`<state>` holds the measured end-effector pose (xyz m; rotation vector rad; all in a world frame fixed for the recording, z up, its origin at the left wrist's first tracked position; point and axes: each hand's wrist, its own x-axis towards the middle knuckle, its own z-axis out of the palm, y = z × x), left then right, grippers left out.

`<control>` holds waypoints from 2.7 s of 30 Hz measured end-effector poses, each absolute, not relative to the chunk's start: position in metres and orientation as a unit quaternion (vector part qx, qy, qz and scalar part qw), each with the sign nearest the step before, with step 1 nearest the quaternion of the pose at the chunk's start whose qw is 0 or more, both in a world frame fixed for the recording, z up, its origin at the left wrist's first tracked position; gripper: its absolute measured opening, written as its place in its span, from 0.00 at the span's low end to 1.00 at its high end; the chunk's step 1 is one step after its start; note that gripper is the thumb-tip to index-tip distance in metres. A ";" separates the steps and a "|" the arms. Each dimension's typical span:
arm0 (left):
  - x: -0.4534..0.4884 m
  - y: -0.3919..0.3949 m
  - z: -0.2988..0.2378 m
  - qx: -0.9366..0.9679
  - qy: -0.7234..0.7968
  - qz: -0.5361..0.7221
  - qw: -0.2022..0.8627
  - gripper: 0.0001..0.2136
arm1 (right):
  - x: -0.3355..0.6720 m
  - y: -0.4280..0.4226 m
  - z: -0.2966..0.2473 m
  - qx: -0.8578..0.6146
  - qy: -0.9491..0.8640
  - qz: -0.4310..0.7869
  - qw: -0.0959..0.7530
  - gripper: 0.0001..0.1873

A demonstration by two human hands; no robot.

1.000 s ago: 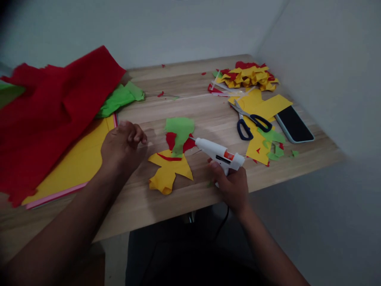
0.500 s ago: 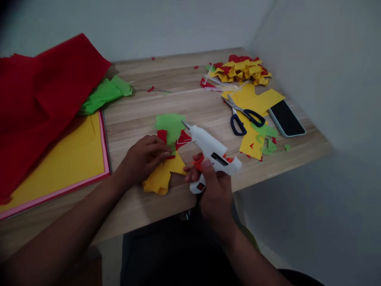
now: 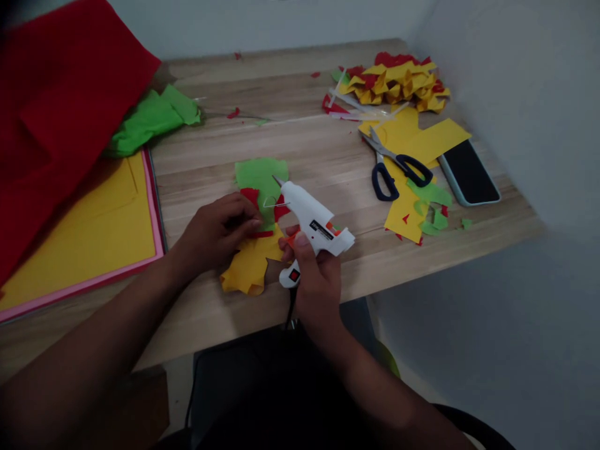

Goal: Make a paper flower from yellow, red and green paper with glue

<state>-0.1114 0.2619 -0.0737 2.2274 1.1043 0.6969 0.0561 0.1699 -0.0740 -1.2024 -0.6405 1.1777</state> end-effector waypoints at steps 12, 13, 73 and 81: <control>-0.108 0.264 -0.077 0.863 0.386 0.206 0.252 0.08 | 0.055 0.169 -0.071 -0.549 -0.313 0.475 0.612 0.14; -0.109 0.264 -0.077 0.859 0.386 0.213 0.260 0.08 | 0.055 0.169 -0.071 -0.553 -0.317 0.473 0.609 0.14; -0.117 0.265 -0.071 0.827 0.396 0.238 0.321 0.06 | 0.117 0.173 -0.014 -0.681 -0.675 0.260 0.116 0.25; -0.119 0.267 -0.079 0.822 0.377 0.260 0.338 0.11 | 0.133 0.159 -0.019 -0.693 -0.487 0.397 0.353 0.23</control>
